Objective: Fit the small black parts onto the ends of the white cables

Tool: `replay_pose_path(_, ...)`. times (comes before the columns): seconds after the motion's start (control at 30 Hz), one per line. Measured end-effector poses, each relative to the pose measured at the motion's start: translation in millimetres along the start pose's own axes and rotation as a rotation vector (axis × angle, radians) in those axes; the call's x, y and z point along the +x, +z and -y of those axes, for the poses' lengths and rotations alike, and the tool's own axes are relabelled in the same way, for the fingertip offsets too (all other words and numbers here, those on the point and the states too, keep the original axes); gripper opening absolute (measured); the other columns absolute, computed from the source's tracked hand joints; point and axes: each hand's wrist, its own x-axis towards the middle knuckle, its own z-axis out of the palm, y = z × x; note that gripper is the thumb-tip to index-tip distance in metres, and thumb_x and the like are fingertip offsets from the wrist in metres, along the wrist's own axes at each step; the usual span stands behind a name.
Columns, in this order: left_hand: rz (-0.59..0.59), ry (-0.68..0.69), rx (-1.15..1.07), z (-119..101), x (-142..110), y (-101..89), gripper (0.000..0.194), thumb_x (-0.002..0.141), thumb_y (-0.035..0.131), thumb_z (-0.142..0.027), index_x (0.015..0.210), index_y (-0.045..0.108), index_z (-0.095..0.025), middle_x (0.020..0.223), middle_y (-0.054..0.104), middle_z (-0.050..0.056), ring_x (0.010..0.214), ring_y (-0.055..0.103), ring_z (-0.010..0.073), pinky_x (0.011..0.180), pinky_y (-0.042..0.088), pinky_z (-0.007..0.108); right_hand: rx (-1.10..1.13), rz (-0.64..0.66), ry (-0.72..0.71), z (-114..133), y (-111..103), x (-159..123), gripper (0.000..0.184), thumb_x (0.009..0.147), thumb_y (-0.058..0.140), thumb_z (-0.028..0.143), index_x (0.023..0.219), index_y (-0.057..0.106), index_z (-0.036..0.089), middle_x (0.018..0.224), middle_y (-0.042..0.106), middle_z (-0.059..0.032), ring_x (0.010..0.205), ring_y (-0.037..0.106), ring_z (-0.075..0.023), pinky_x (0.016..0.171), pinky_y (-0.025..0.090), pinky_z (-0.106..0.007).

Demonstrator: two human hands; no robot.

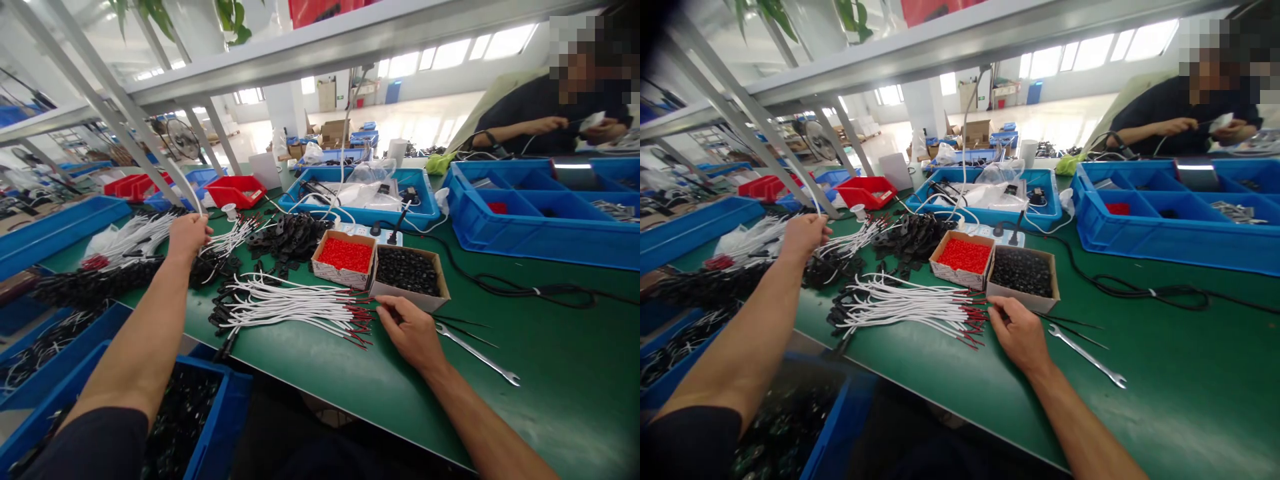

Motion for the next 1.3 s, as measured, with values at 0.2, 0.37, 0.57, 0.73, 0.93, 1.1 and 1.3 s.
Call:
replay_pose_path(0.2, 0.083, 0.193, 0.389, -6, 2, 22.5, 0.027, 0.072, 0.068, -0.034, 0.088, 0.069, -0.013, 0.097, 0.067, 0.016, 0.098, 0.060, 0.0317, 0.093, 0.042, 0.044, -0.006, 0.018, -0.006, 0, 3, 1, 0.021, 0.092, 0.056, 0.027, 0.109, 0.066, 0.019, 0.097, 0.067, -0.0043, 0.080, 0.063, -0.0170, 0.076, 0.052, -0.031)
replay_pose_path(0.37, 0.506, 0.434, 0.514, -46, -97, 92.9, 0.040, 0.083, 0.051, -0.056, 0.094, 0.070, -0.022, 0.098, 0.068, 0.012, 0.093, 0.063, 0.0294, 0.081, 0.046, 0.039, -0.019, 0.026, -0.019, -4, 3, 0, 0.021, 0.093, 0.055, 0.028, 0.108, 0.066, 0.020, 0.099, 0.068, -0.0041, 0.084, 0.064, -0.0175, 0.076, 0.052, -0.031)
replay_pose_path(0.57, 0.533, 0.401, 0.527, -56, -128, 125.5, 0.033, 0.078, 0.061, -0.043, 0.097, 0.066, -0.017, 0.100, 0.067, 0.017, 0.095, 0.063, 0.0317, 0.083, 0.046, 0.041, -0.041, 0.028, -0.076, -8, 4, 0, 0.018, 0.093, 0.056, 0.029, 0.107, 0.066, 0.021, 0.102, 0.069, -0.0024, 0.090, 0.065, -0.0179, 0.083, 0.052, -0.033)
replay_pose_path(0.73, 0.539, 0.340, 0.419, -48, -112, 109.0, 0.024, 0.075, 0.064, -0.041, 0.085, 0.067, -0.020, 0.091, 0.069, 0.012, 0.088, 0.065, 0.0281, 0.076, 0.047, 0.036, -0.013, 0.035, -0.071, -2, 4, 1, 0.018, 0.093, 0.056, 0.028, 0.105, 0.067, 0.021, 0.100, 0.069, -0.0030, 0.090, 0.066, -0.0180, 0.083, 0.052, -0.032)
replay_pose_path(0.93, 0.522, 0.274, 0.093, -56, -126, 78.1, 0.028, 0.076, 0.064, -0.047, 0.080, 0.068, -0.019, 0.077, 0.069, 0.006, 0.070, 0.064, 0.0197, 0.060, 0.046, 0.028, 0.116, 0.081, 0.094, 4, 4, -1, 0.020, 0.091, 0.059, 0.033, 0.106, 0.068, 0.022, 0.102, 0.069, -0.0037, 0.085, 0.065, -0.0181, 0.077, 0.053, -0.033)
replay_pose_path(1.1, 0.581, 0.390, -0.354, -107, -214, 79.4, 0.021, 0.074, 0.070, -0.037, 0.085, 0.066, -0.019, 0.081, 0.068, 0.003, 0.073, 0.062, 0.0168, 0.069, 0.049, 0.029, 0.618, 0.260, 0.373, 16, 9, -3, 0.030, 0.089, 0.062, 0.042, 0.107, 0.061, 0.018, 0.098, 0.068, -0.0075, 0.080, 0.067, -0.0197, 0.069, 0.055, -0.033)
replay_pose_path(1.3, 0.557, 0.673, -0.363, -151, -300, 109.8, 0.022, 0.078, 0.072, -0.036, 0.089, 0.062, -0.020, 0.088, 0.064, 0.004, 0.085, 0.058, 0.0186, 0.077, 0.045, 0.033, 1.155, 0.369, 0.512, 22, 13, -4, 0.035, 0.090, 0.061, 0.040, 0.117, 0.049, 0.021, 0.113, 0.065, -0.0094, 0.086, 0.067, -0.0198, 0.072, 0.057, -0.035)
